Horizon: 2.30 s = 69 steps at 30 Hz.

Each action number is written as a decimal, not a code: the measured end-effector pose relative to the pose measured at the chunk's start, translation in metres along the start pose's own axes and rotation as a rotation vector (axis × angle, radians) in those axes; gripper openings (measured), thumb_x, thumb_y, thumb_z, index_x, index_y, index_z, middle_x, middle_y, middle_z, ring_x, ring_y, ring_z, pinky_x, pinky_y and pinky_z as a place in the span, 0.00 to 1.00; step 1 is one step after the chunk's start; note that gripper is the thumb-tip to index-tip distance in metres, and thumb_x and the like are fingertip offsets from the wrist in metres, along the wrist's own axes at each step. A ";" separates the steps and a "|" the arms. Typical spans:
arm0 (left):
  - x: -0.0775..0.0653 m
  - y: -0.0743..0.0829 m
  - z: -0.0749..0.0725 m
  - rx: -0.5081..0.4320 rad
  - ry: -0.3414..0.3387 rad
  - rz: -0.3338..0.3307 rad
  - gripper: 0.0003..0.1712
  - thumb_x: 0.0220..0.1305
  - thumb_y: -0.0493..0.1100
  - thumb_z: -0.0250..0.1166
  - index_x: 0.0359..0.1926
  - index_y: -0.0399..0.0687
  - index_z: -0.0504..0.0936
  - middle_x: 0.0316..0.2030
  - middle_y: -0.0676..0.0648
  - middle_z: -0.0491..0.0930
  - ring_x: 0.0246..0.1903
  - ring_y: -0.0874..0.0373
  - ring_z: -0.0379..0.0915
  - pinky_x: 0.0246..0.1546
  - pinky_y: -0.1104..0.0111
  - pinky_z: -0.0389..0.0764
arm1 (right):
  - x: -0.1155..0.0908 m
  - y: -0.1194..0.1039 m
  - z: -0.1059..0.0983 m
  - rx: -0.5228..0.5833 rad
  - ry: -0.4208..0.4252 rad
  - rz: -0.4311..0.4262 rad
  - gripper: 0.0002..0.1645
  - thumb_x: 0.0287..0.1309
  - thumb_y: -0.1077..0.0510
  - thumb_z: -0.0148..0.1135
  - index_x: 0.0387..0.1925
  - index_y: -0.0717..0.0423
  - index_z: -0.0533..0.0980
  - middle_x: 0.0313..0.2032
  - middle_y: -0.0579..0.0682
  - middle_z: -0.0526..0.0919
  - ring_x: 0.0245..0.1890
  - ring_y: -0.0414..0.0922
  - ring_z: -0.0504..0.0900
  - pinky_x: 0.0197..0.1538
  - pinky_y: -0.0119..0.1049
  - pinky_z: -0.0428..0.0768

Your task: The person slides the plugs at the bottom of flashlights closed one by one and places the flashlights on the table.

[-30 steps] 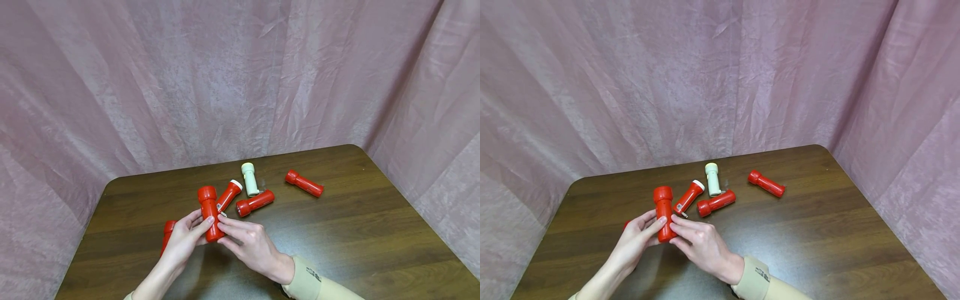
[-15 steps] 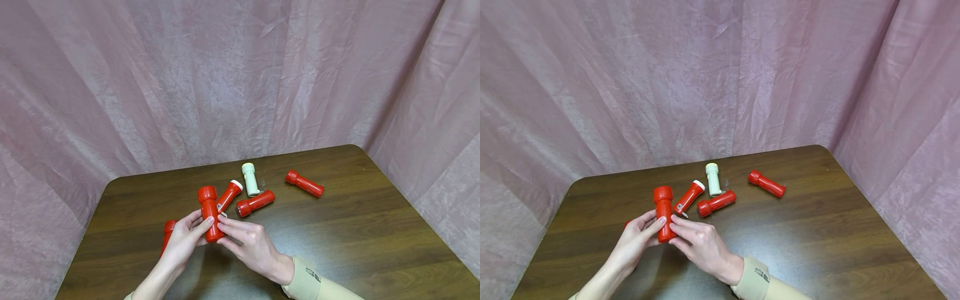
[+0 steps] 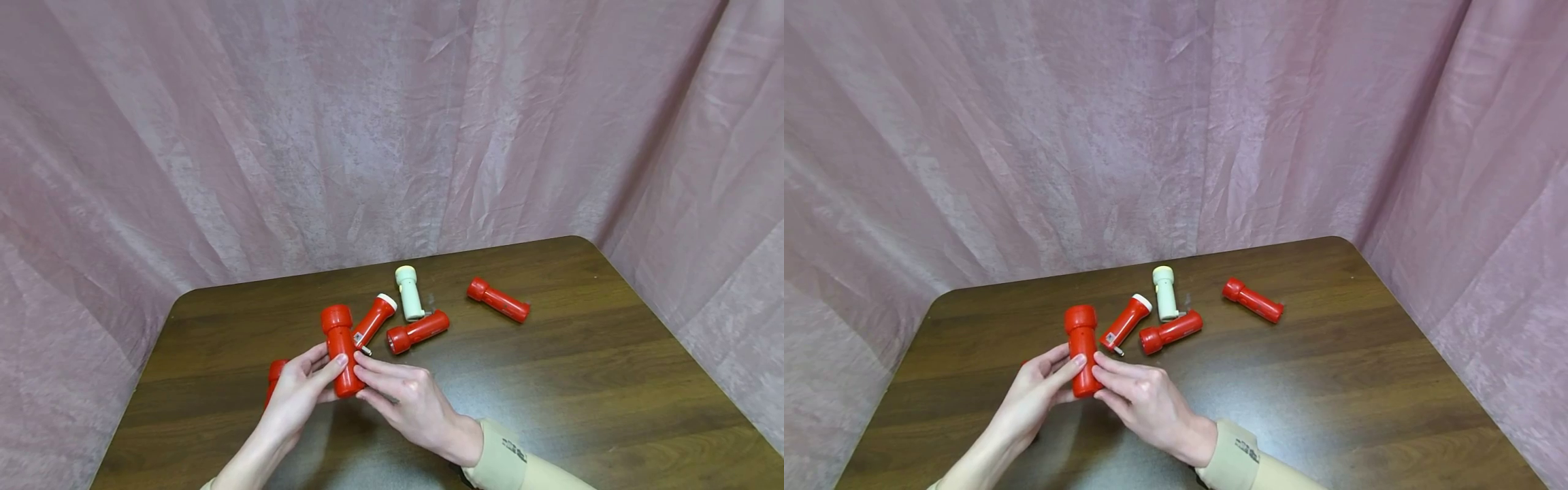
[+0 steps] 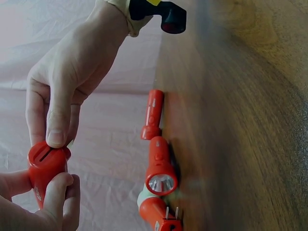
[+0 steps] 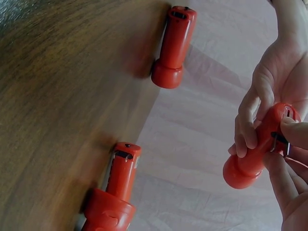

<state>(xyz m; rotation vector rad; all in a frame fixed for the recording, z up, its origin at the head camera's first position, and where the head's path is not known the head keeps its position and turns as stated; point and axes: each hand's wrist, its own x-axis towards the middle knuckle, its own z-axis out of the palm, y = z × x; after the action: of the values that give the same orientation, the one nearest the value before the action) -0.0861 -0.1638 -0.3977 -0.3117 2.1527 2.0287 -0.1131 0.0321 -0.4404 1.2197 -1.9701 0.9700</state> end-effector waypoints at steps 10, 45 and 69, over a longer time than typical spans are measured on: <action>-0.002 0.002 0.004 -0.005 0.004 0.006 0.31 0.75 0.44 0.64 0.73 0.36 0.71 0.66 0.34 0.80 0.49 0.59 0.87 0.43 0.71 0.89 | 0.002 0.000 -0.002 -0.003 -0.006 0.002 0.25 0.48 0.64 0.83 0.51 0.61 0.88 0.53 0.57 0.91 0.50 0.45 0.93 0.52 0.29 0.88; -0.001 -0.002 0.009 -0.019 0.011 0.018 0.31 0.75 0.43 0.64 0.74 0.36 0.70 0.64 0.35 0.81 0.48 0.57 0.87 0.42 0.70 0.90 | 0.002 0.001 -0.001 0.016 0.025 0.034 0.28 0.43 0.61 0.86 0.50 0.61 0.88 0.50 0.57 0.92 0.48 0.45 0.93 0.52 0.30 0.88; -0.003 -0.004 0.004 -0.061 -0.011 0.038 0.31 0.75 0.42 0.64 0.74 0.36 0.70 0.63 0.36 0.81 0.48 0.58 0.87 0.45 0.66 0.91 | 0.004 -0.003 0.002 -0.010 0.042 0.015 0.28 0.41 0.63 0.86 0.48 0.61 0.89 0.49 0.57 0.92 0.46 0.46 0.94 0.52 0.30 0.88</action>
<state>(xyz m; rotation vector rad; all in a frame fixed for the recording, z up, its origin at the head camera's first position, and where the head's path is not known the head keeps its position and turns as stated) -0.0824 -0.1598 -0.4007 -0.2684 2.1094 2.1147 -0.1127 0.0274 -0.4376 1.1715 -1.9524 0.9843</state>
